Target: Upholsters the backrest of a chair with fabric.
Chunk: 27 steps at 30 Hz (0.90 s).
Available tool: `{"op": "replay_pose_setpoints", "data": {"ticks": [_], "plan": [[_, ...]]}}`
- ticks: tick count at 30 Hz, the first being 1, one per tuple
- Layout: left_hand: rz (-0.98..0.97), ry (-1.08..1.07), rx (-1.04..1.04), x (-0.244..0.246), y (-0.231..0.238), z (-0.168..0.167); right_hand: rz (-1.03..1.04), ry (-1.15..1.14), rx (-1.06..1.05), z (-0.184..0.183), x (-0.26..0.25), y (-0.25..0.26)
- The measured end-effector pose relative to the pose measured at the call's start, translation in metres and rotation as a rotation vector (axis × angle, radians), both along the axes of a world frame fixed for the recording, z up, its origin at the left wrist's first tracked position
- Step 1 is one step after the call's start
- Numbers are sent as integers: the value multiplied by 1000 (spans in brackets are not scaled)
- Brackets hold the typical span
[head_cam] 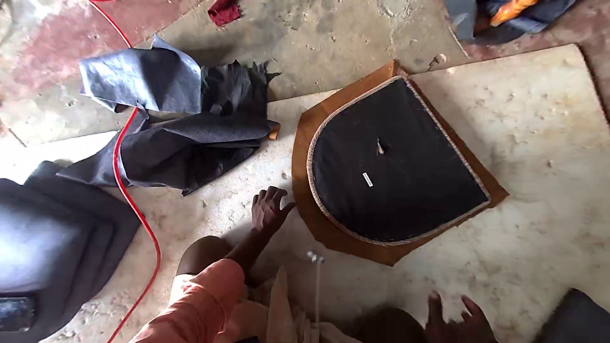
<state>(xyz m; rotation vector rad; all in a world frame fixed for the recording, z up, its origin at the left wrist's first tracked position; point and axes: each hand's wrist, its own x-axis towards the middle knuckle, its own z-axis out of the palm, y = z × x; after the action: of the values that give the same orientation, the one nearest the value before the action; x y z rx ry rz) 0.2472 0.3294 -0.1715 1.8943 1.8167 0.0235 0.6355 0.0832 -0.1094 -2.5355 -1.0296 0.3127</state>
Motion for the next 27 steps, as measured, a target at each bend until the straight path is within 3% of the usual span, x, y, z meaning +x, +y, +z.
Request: {"op": "replay_pose_setpoints", "data": {"ticks": [2, 4, 6, 8, 10, 12, 16, 19, 21, 24, 27], "plan": [[58, -28, 85, 2, -9, -9, -2, 189, 107, -17, -30, 34], [130, -72, 101, 4, -12, -10, -156, 307, 86, -36, -62, 62], [283, -155, 21, 1, -3, -2, -318, 252, -3, -54, -86, 89], [633, -411, 30, -22, 5, 1, -379, 142, -35, -64, -97, 101], [1061, -758, 242, -55, 6, -6, -406, 176, 14, -65, -97, 95], [1233, -836, 374, -86, 2, -6, -408, 308, 111, -61, -90, 88], [889, -448, 389, -82, -21, 0, -389, 369, 9, -50, -80, 85], [647, -497, 65, -39, -21, -1, -352, 337, -99, -51, -68, 91], [407, -305, -133, -4, -18, 13, -303, 375, -182, -47, -62, 94], [327, 0, -265, 45, -8, 28, -219, 402, -136, -55, -60, 91], [306, 69, -288, 61, 4, 27, -284, 477, 39, -60, -62, 92]]}}
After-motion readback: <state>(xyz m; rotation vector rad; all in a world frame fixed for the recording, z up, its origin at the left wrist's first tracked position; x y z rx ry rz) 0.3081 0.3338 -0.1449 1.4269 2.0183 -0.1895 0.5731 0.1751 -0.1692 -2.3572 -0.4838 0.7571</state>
